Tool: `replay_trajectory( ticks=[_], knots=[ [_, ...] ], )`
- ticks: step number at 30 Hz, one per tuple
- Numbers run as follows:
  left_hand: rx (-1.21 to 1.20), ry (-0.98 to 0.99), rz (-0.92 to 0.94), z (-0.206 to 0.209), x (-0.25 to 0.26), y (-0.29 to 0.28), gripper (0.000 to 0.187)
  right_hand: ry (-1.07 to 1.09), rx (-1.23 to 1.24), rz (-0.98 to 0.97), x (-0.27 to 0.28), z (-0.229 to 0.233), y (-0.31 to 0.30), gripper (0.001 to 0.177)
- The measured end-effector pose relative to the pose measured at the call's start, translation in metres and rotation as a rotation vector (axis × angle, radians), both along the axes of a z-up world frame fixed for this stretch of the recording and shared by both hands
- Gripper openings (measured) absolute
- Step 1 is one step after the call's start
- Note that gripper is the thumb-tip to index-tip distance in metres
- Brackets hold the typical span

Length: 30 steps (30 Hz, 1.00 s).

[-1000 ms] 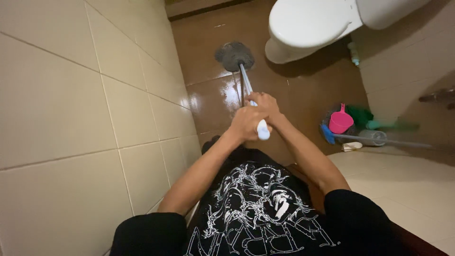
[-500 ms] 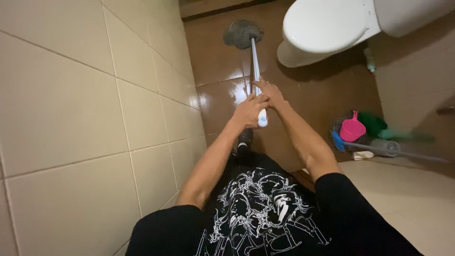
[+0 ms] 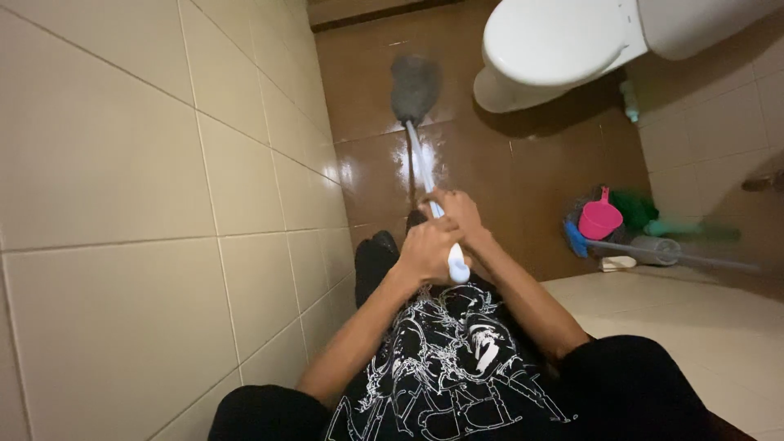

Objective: The person cleans the bathroom floor by hand using a mop, repeatedly pushing and pulling it across the tiles around the toilet.

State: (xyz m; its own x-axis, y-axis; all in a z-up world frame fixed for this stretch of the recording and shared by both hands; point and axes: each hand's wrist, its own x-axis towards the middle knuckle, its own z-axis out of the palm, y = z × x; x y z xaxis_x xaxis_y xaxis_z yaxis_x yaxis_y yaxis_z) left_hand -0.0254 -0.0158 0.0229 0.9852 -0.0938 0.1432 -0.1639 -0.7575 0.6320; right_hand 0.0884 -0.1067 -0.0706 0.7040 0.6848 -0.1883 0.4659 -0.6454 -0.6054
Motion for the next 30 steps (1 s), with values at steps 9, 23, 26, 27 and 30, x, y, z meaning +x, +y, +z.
replay_trajectory(
  ticks=[9, 23, 26, 27, 30],
  knots=[
    [-0.12, -0.134, 0.099, -0.03, -0.013, 0.012, 0.031, -0.123, 0.121, 0.046, 0.002, -0.071, 0.012, 0.03],
    [-0.284, -0.203, 0.302, -0.108, 0.107, 0.102, 0.036, 0.211, 0.69, 0.073, 0.108, -0.118, 0.088, 0.062],
    [-0.229, -0.314, 0.288, -0.11, 0.129, 0.127, 0.042, 0.087, 0.692, 0.067, 0.11, -0.115, 0.099, 0.062],
    [-0.221, -0.32, 0.281, -0.107, 0.133, 0.132, 0.044, 0.038, 0.677, 0.046, 0.112, -0.115, 0.102, 0.063],
    [-0.144, -0.177, 0.244, -0.087, 0.127, 0.128, 0.044, 0.166, 0.71, -0.029, 0.114, -0.117, 0.1, 0.061]
  ],
)
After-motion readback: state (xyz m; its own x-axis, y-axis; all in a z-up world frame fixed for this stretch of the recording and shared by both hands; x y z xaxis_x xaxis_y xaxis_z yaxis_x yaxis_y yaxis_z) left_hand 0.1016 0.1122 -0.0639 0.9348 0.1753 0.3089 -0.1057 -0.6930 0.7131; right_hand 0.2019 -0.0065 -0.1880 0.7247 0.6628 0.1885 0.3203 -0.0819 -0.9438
